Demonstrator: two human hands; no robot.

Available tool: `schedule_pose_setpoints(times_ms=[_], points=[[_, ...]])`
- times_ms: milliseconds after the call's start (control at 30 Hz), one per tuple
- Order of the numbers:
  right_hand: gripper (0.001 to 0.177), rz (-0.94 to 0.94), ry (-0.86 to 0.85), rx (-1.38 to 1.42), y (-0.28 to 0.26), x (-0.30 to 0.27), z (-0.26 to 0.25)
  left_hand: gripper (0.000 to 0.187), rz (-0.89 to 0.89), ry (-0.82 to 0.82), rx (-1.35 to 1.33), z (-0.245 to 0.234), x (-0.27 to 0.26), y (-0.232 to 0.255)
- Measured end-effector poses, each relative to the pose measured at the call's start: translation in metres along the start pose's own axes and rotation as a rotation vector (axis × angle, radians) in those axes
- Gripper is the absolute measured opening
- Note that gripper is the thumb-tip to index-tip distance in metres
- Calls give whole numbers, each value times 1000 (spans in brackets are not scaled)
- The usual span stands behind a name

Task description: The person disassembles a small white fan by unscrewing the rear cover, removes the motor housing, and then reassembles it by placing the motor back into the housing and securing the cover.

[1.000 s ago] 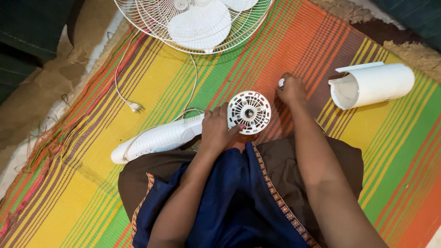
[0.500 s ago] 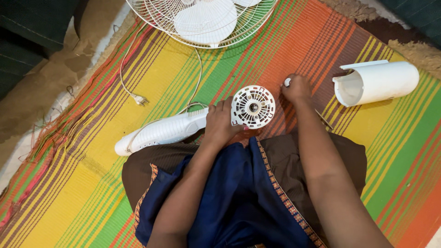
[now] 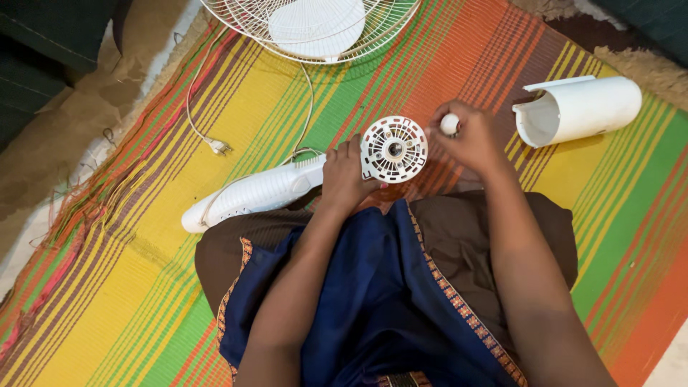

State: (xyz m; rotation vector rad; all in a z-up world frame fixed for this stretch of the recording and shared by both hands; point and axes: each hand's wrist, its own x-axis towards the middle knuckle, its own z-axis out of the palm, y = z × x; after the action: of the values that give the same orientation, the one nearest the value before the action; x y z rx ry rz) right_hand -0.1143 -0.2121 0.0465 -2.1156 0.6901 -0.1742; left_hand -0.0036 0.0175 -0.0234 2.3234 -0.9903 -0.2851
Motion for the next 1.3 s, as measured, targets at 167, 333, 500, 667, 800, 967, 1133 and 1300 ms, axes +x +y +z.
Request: schedule_pose_setpoints(times_ms=[167,333,500,667,800,967,1133,1300], points=[[17,-229,-76,-124,-25,-42,17,105,31,75,-32,7,-3,-7],[18,-403,14,-120,-15,-50,41,95,4,54,-26,11,-2,-14],[19,-422,77,-164,-8,-50,54,94,0,42,-25,8,-1,-13],[22,-429,66,-198,-2,-51,55,95,-37,1,-28,4,1,-9],[21,-383,57,-191,0,-51,56,98,-42,-7,-20,3,2,-8],[20,-424,73,-179,1,-51,57,97,-32,9,-18,4,2,-9],[20,-452,114,-195,0,-50,59,96,-16,34,-28,5,2,-10],[20,-456,108,-203,-2,-50,59,96,-34,16,-37,4,2,-10]])
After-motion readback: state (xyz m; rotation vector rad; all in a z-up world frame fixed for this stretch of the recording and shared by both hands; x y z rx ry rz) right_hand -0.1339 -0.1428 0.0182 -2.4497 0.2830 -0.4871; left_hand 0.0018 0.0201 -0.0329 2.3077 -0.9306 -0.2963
